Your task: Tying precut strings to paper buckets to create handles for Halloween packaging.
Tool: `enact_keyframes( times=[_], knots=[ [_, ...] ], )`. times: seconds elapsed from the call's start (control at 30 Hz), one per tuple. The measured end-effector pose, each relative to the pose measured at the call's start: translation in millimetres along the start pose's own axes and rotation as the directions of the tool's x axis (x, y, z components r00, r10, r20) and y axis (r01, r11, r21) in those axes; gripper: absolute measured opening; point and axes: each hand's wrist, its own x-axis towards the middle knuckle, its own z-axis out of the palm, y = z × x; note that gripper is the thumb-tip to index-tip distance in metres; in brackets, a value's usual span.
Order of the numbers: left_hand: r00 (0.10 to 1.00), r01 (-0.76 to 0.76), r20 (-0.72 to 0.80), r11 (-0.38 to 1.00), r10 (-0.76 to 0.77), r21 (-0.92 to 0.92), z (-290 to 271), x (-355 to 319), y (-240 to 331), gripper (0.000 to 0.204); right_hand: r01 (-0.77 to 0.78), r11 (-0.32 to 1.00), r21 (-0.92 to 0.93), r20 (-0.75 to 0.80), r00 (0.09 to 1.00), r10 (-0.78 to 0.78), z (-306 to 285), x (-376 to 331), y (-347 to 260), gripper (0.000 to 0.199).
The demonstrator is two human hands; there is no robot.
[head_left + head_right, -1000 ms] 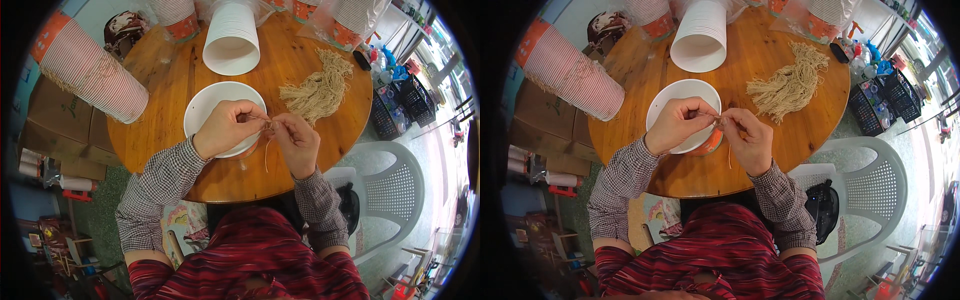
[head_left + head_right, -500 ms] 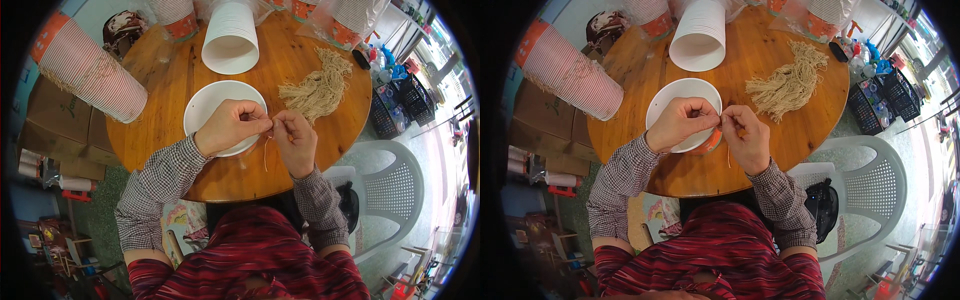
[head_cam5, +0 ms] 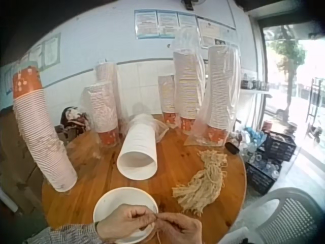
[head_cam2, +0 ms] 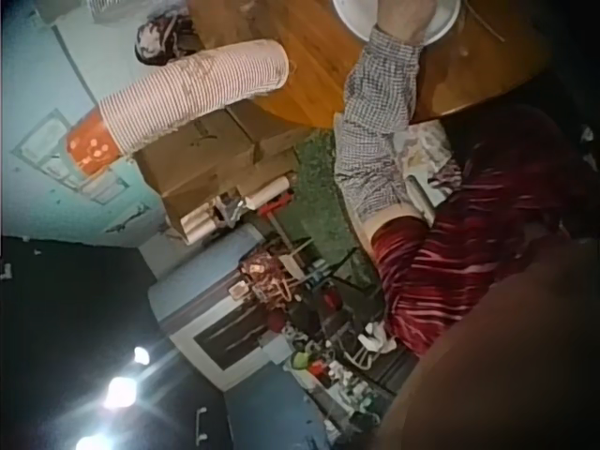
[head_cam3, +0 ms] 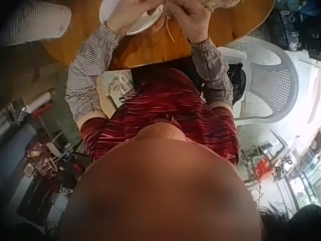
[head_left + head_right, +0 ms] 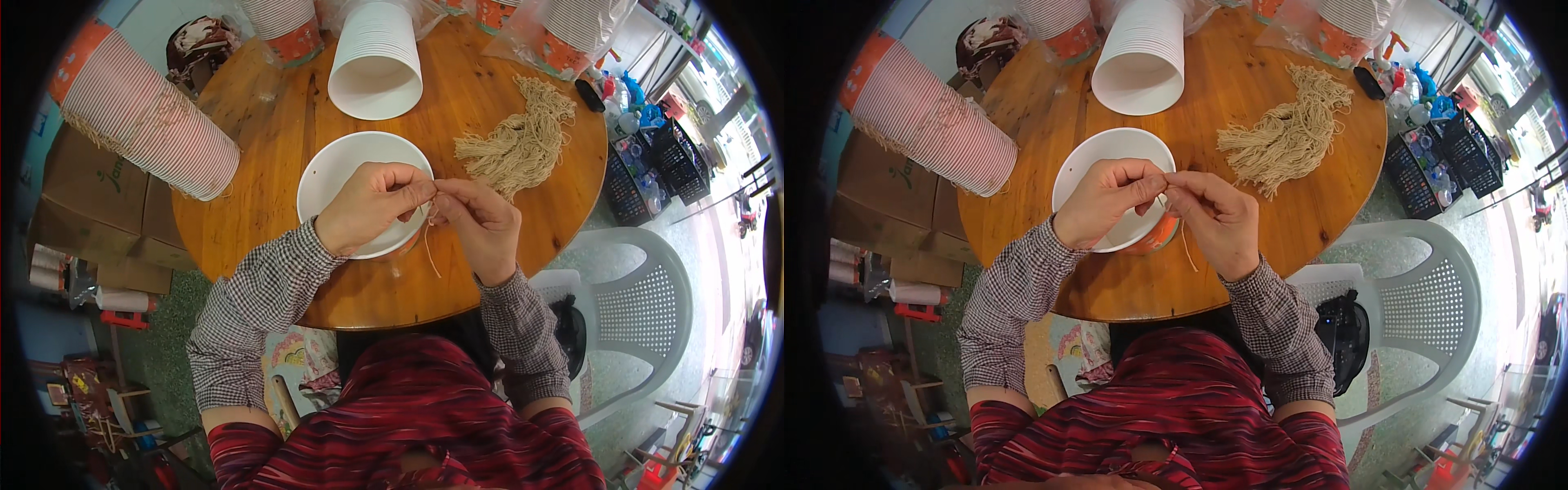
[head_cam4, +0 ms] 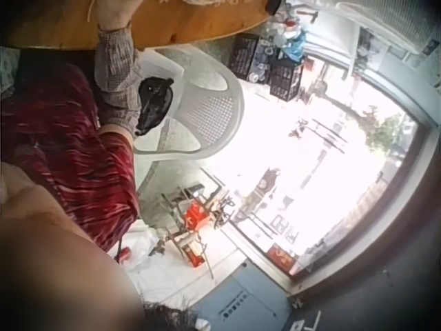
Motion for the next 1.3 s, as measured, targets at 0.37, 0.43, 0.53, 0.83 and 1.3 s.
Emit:
enact_keyframes(
  times=[0.37,0.43,0.53,0.83,1.3],
  knots=[
    [0.995,-0.087,-0.022,0.969,0.094,0.23,8.2,-2.5,1.3,0.017,0.051,0.981,-0.185,-0.087,0.994,-0.068,-2.7,-3.1,1.7,0.009],
    [0.986,-0.132,-0.062,0.955,0.154,0.267,8.9,-1.3,-0.6,0.017,0.051,0.975,-0.218,-0.112,0.991,-0.077,-2.5,-4.4,1.2,0.009],
    [0.995,-0.063,-0.067,0.973,0.079,0.221,7.7,-2.1,-2.6,0.017,0.045,0.981,-0.187,-0.127,0.989,-0.07,-4.3,-4.9,0.5,0.009],
    [0.992,-0.115,-0.031,0.978,0.122,0.173,8.2,-3.3,-0.5,0.014,0.034,0.983,-0.181,-0.128,0.99,-0.058,-8.1,-4.9,0.7,0.008],
    [0.991,-0.093,-0.076,0.978,0.108,0.187,10.0,-4.6,3.5,0.011,-0.125,0.975,-0.185,-0.092,0.99,0.109,-10.2,-4.5,-3.3,0.007]
  ],
)
